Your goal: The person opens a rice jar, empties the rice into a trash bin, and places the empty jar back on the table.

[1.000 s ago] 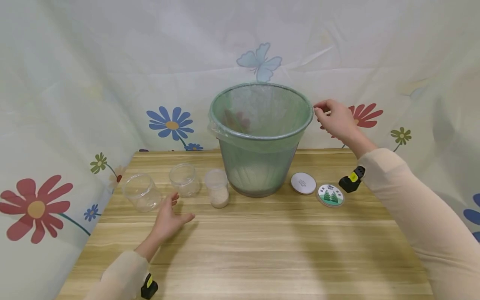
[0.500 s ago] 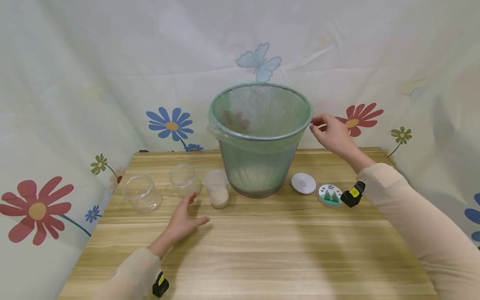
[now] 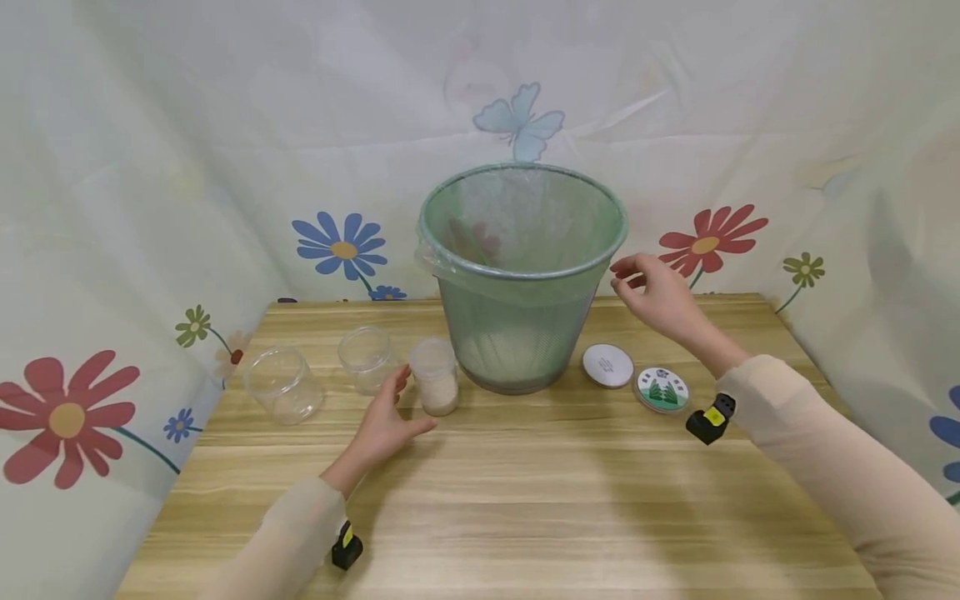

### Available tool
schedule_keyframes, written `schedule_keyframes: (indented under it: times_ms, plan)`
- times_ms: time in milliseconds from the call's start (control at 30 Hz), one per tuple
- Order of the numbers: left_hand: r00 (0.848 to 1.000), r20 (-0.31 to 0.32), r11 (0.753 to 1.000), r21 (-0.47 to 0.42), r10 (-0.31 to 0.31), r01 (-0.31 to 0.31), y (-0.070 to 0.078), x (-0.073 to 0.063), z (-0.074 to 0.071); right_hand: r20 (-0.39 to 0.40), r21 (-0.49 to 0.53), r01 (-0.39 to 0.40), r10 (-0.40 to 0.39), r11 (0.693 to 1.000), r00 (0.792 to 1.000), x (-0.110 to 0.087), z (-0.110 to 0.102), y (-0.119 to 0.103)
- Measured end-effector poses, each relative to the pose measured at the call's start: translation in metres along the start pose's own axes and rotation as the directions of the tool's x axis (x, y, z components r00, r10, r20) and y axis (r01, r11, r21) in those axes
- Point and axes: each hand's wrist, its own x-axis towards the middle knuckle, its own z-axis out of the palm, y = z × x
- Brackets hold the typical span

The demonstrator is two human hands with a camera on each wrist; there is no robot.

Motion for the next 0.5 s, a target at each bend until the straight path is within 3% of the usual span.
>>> schedule_keyframes:
  times_ms: [333, 500]
  plan:
    - [1.000, -0.023, 0.999, -0.050, 0.018, -0.019, -0.005, 0.021, 0.010, -0.013, -0.009, 0.133, -0.133, 0.991, 0.991, -0.015, 0.013, -0.001]
    - [0.999, -0.034, 0.996, -0.094, 0.003, -0.006, -0.008, 0.029, 0.012, 0.020, -0.001, 0.143, -0.143, 0.990, 0.990, -0.024, 0.020, -0.007]
